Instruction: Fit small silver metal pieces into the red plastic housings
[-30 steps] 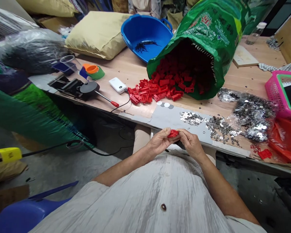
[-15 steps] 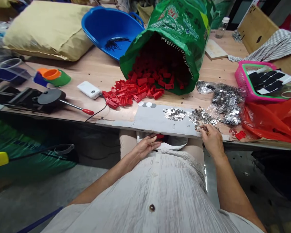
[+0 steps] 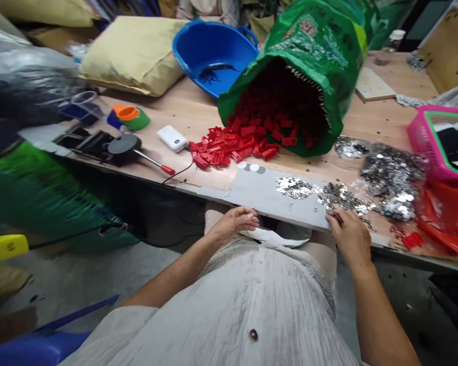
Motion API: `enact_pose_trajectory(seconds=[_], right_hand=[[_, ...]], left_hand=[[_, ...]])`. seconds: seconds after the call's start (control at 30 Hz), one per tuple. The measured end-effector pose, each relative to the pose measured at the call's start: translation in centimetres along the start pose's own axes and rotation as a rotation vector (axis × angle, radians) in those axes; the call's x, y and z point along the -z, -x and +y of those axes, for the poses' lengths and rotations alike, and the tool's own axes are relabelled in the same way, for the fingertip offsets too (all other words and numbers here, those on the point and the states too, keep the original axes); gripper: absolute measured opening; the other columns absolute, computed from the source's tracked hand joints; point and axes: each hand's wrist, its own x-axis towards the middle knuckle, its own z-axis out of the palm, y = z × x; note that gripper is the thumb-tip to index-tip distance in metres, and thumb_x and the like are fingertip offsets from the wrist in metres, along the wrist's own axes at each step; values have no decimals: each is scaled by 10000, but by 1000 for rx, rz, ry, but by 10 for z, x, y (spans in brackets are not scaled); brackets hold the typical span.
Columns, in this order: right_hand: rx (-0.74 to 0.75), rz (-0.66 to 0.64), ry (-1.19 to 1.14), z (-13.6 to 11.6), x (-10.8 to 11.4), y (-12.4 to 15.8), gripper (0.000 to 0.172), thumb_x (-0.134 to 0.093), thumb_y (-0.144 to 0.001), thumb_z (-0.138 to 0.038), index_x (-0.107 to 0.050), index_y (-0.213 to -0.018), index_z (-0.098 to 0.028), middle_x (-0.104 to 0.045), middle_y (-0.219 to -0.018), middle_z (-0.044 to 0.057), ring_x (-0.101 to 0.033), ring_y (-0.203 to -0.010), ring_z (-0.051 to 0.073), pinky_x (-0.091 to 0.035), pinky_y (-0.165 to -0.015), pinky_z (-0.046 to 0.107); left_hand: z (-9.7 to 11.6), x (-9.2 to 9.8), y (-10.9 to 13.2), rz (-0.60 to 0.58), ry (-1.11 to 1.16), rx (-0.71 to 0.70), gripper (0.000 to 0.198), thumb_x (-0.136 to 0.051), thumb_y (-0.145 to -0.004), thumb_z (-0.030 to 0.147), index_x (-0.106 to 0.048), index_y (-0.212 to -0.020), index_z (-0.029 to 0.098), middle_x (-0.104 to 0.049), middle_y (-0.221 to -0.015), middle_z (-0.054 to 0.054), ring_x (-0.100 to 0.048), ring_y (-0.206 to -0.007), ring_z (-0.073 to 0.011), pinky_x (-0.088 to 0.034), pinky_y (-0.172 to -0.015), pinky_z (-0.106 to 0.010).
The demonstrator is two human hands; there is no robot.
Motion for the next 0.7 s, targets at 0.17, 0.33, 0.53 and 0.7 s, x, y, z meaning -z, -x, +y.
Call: enact_pose_trajectory(seconds=[0.17,0.33,0.53,0.7], right_hand=[[40,30,-16,10,2,0,353,-489,-903,-513,-708,-959,-241,-718,-975,107,-654,-878,316,-443,-674,401],[67,27,-74,5,4,0,265,-541,-884,-492,-693,-921,-278,-728,-1011,134,-667,-912,355,-462,-676,453],[187,-11,-53,-19,-10,-3,390,-429,-928,-550,-682,-906,-253,-711,-982,106,-664,-911,317,-468,-734,426],[193,-47,-89,-22,-19,-4,442,-406,-930,-583,-681,-945,-238,-701,-953,74,-651,-904,275,-468,-715,378]], left_hand=[[35,29,-13,230,-105,-330,308,-748,-749,345,-618,-932,134,-666,-787,-21,-683,-702,-142,-524,-612,-231],[70,70,-33,723,-642,-612,299,-644,-808,171,-625,-1106,183,-656,-953,-35,-648,-758,-129,-530,-715,-266],[96,90,-55,860,-1237,-510,421,-618,-867,211,-582,-1286,226,-694,-1031,-72,-649,-986,-211,-481,-910,-321],[105,88,-66,881,-1334,-384,289,-617,-874,290,-649,-1158,251,-722,-1010,-86,-664,-999,-252,-484,-866,-342]])
